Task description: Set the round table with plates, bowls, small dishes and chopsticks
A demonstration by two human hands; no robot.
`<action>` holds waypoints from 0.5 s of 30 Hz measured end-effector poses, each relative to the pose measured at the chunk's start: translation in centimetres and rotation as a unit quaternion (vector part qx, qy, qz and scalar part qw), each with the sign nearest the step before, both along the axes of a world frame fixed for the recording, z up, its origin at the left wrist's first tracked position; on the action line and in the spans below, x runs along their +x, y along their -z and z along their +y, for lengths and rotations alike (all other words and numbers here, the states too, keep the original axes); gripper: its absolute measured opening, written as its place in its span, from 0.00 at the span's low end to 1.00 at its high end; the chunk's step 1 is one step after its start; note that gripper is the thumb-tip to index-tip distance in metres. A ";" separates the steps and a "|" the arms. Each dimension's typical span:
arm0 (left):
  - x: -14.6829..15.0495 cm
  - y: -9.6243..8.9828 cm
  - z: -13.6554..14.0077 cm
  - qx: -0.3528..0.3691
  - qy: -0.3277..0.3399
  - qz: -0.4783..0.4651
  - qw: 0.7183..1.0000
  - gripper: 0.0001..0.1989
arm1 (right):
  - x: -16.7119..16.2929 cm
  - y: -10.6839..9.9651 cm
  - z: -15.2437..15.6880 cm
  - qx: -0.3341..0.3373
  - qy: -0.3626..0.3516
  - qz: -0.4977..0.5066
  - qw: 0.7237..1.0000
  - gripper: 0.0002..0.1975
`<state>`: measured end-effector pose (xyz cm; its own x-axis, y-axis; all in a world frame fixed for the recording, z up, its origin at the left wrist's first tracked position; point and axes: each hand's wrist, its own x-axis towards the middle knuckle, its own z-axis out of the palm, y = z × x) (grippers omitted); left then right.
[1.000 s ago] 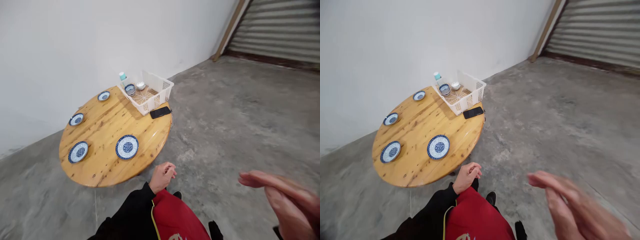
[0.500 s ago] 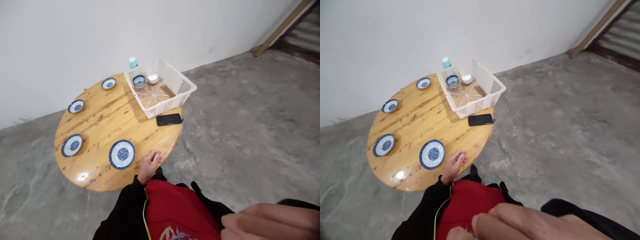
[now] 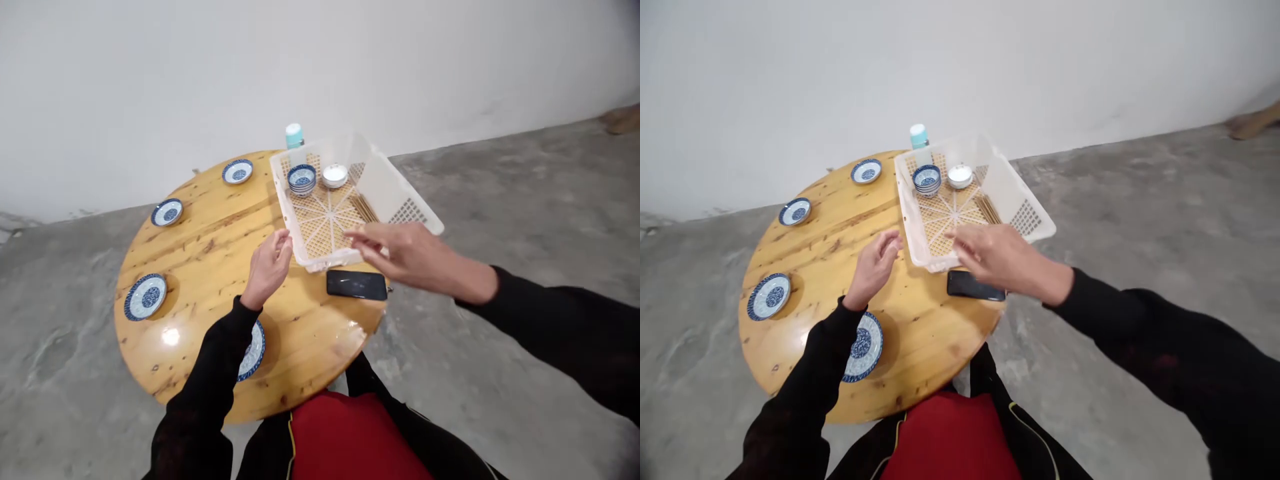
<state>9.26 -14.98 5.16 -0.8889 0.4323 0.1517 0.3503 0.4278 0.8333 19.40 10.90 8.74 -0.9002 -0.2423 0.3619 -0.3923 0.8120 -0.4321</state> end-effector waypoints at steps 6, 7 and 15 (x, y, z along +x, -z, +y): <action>-11.2 -0.9 10.1 0.072 -0.096 -0.118 0.986 0.10 | -15.8 5.2 9.1 -0.237 0.125 -0.266 0.926 0.08; -12.8 -0.5 11.9 0.091 -0.117 -0.158 0.976 0.07 | -18.0 5.8 9.7 -0.287 0.136 -0.296 0.901 0.07; -22.1 5.8 19.6 0.151 -0.324 -0.324 0.876 0.05 | -31.2 10.5 9.5 -0.349 0.189 -0.320 0.860 0.08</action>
